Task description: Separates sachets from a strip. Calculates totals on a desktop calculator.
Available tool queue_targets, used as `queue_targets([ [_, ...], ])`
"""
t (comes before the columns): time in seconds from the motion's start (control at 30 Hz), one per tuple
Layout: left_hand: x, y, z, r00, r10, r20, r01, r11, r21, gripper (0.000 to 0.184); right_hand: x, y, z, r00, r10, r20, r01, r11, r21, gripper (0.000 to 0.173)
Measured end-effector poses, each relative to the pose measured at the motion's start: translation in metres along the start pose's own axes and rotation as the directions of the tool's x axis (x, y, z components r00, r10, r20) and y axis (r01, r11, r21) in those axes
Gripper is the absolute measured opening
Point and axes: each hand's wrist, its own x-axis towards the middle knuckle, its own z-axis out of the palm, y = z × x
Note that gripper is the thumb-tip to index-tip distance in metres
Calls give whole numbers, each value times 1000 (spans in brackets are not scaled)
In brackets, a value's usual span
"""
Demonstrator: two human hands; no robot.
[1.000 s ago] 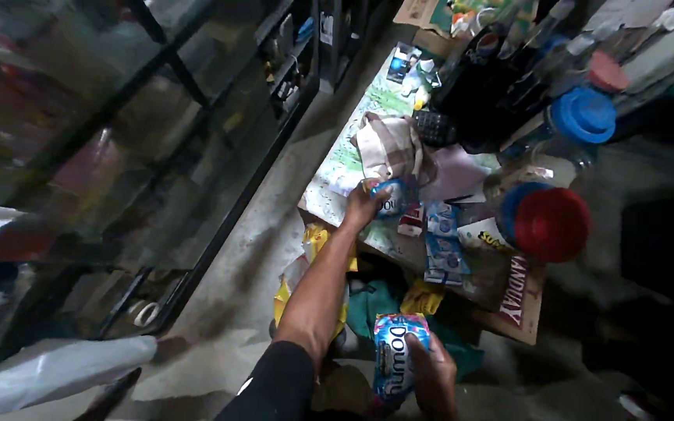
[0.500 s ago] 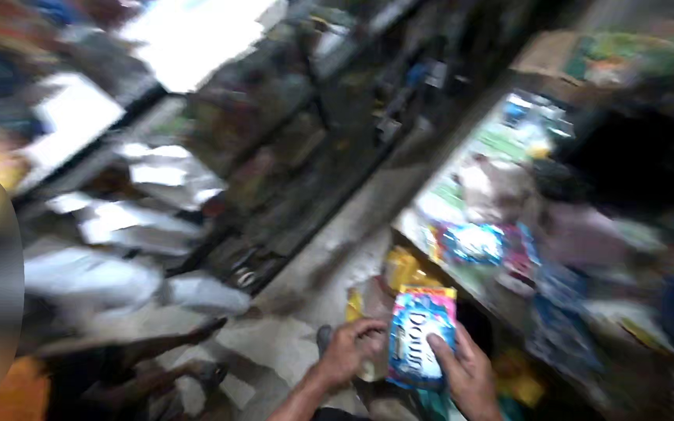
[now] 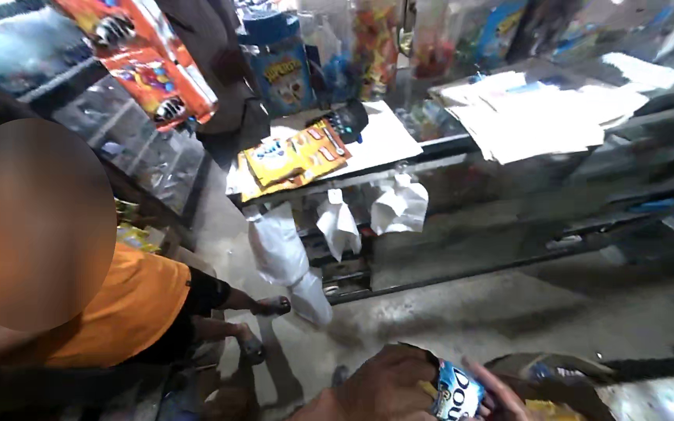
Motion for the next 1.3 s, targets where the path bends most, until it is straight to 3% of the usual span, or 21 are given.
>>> queue_targets([
  [0.1, 8, -15, -60, 989, 72, -125, -42, 972, 231, 18, 56, -19, 30, 992, -100, 80, 113, 975, -190, 35],
  [0.2, 11, -25, -116, 956, 131, -264, -44, 949, 313, 12, 110, -51, 65, 955, -217, 203, 262, 937, -230, 21],
  [0.33, 4, -39, -176, 907, 132, -400, -62, 981, 183, 17, 186, -87, 110, 785, -431, 446, 547, 820, -171, 14],
  [0.4, 0, -43, -192, 858, 148, -491, -36, 972, 231, 18, 222, -102, 130, 702, -479, 527, 626, 768, -135, 20],
  [0.47, -1, -40, -206, 804, 117, -583, 76, 952, 297, 19, 254, -120, 141, 669, -473, 574, 667, 722, -184, 35],
  [0.5, -2, -38, -212, 774, 98, -626, 139, 937, 319, 20, 271, -129, 143, 674, -473, 568, 698, 659, -279, 41],
  [0.57, -3, -35, -227, 716, 117, -688, 200, 910, 363, 16, 314, -143, 136, 715, -505, 484, 694, 427, -579, 43],
  [0.63, -4, -31, -241, 684, 153, -714, 236, 879, 415, 9, 367, -156, 123, 821, -446, 356, 511, 295, -808, 44],
  [0.7, -6, -27, -248, 632, 170, -756, 301, 845, 442, 10, 421, -164, 116, 951, -261, 168, 253, 338, -907, 51],
  [0.77, -6, -25, -248, 553, 214, -805, 376, 799, 470, 11, 463, -155, 108, 992, -100, 76, 109, 385, -916, 56],
  [0.83, 1, -20, -246, 483, 264, -835, 487, 711, 507, 7, 491, -145, 104, 995, 26, 96, 74, 449, -890, 56],
  [0.9, 14, -17, -247, 474, 293, -830, 536, 652, 536, 6, 506, -141, 108, 986, 79, 150, 94, 480, -872, 51],
  [1.0, 37, -27, -241, 478, 285, -831, 537, 654, 533, 8, 523, -134, 114, 976, 76, 206, 145, 479, -866, 42],
  [1.2, 57, -62, -233, 479, 124, -869, 560, 719, 411, 11, 550, -139, 113, 988, 3, 157, 118, 649, -752, 36],
  [1.3, 60, -68, -251, 502, 82, -861, 595, 690, 412, 13, 547, -160, 102, 986, -137, 91, 155, 586, -795, 41],
])
